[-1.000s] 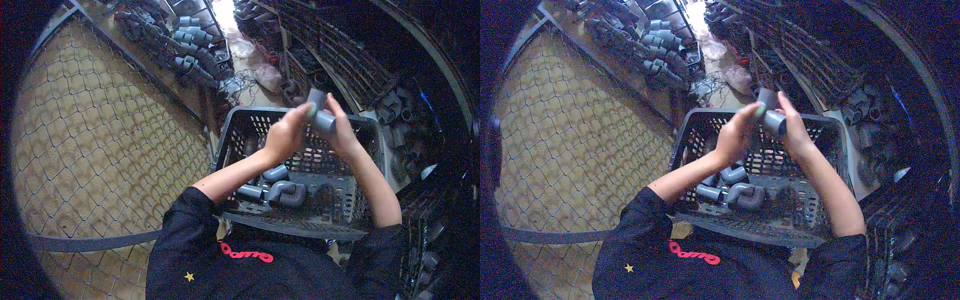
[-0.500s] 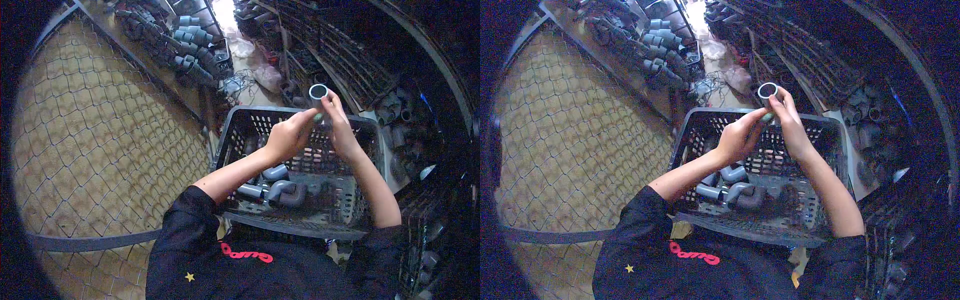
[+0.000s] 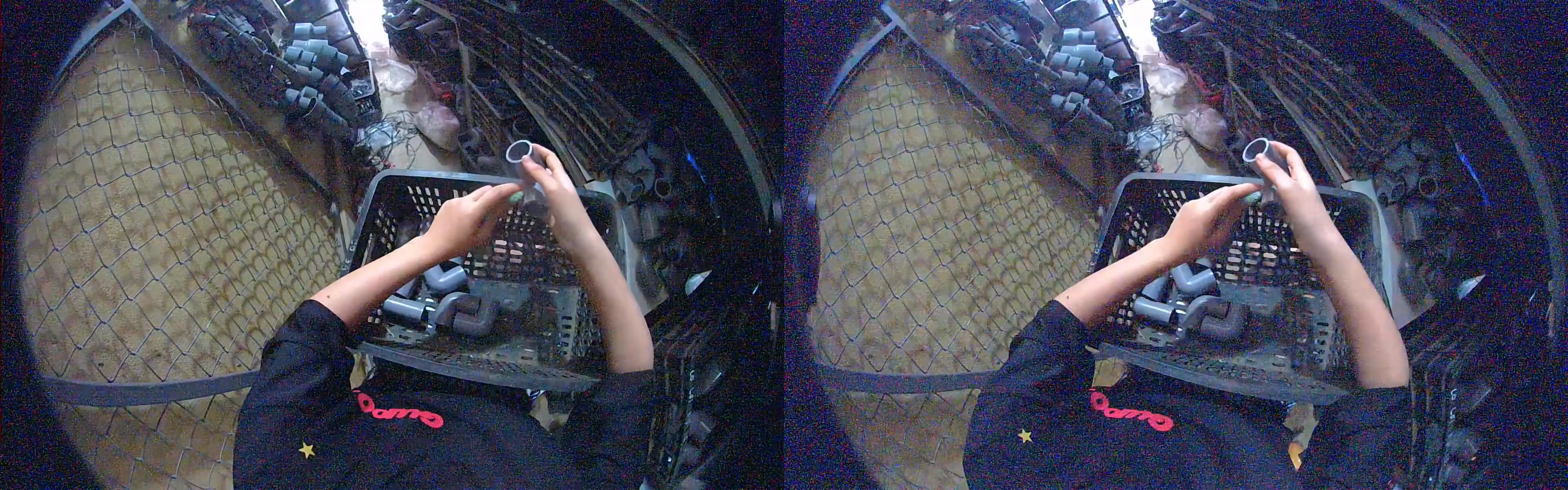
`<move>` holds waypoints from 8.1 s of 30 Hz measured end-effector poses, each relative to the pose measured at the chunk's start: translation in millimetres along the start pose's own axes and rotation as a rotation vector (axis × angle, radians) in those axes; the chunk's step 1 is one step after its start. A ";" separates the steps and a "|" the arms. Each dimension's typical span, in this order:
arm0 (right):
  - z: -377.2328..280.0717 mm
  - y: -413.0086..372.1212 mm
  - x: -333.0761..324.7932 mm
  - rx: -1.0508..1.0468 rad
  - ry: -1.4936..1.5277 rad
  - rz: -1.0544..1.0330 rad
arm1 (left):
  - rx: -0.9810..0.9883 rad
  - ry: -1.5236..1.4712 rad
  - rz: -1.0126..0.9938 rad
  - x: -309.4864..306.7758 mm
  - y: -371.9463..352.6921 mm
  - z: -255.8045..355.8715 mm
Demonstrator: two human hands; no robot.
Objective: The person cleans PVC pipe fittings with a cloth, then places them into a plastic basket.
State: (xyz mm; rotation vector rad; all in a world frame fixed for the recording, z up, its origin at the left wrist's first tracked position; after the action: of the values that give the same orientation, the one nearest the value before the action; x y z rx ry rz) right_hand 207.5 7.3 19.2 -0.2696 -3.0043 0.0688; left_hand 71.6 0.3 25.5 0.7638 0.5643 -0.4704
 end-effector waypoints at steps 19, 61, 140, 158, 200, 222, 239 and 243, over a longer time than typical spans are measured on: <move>21.1 -2.5 -0.2 0.281 0.258 -0.173 | -0.065 -0.043 -0.013 -9.7 8.7 -10.5; 22.1 -15.5 23.6 0.158 -0.025 -0.164 | 0.045 -0.002 0.119 -15.8 -2.1 3.5; 45.0 0.7 6.5 0.340 0.562 -0.157 | 0.328 0.213 0.133 2.0 -4.5 30.6; 23.6 -20.8 38.3 0.295 0.372 -0.211 | 0.140 -0.019 0.275 -31.0 -6.5 22.9; 43.1 5.6 -1.3 0.119 0.093 -0.006 | 0.347 0.323 0.039 -3.3 -10.6 44.3; 9.4 3.9 4.0 -0.078 0.000 -0.033 | 0.620 0.505 -0.050 10.9 -10.8 54.5; 24.3 -4.3 15.2 -0.011 -0.174 -0.194 | 0.331 0.432 0.159 -22.8 4.2 20.6; 25.7 4.5 -7.0 0.089 -0.081 -0.009 | 0.358 0.396 0.060 -10.7 -6.9 26.1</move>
State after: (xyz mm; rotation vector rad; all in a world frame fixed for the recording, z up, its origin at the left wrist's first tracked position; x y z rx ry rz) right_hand 211.9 9.5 -7.4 -0.2501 -3.0718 0.2164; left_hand 67.4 -21.6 44.1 1.2273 0.8345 -0.3685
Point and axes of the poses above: each hand's wrist, its own y-axis towards the middle knuckle, its own x-axis out of the palm, z = x × y, the point moved 9 cm from there along y, towards the middle knuckle, and after that the axes turned 3 degrees about z, right-handed, at the moved point
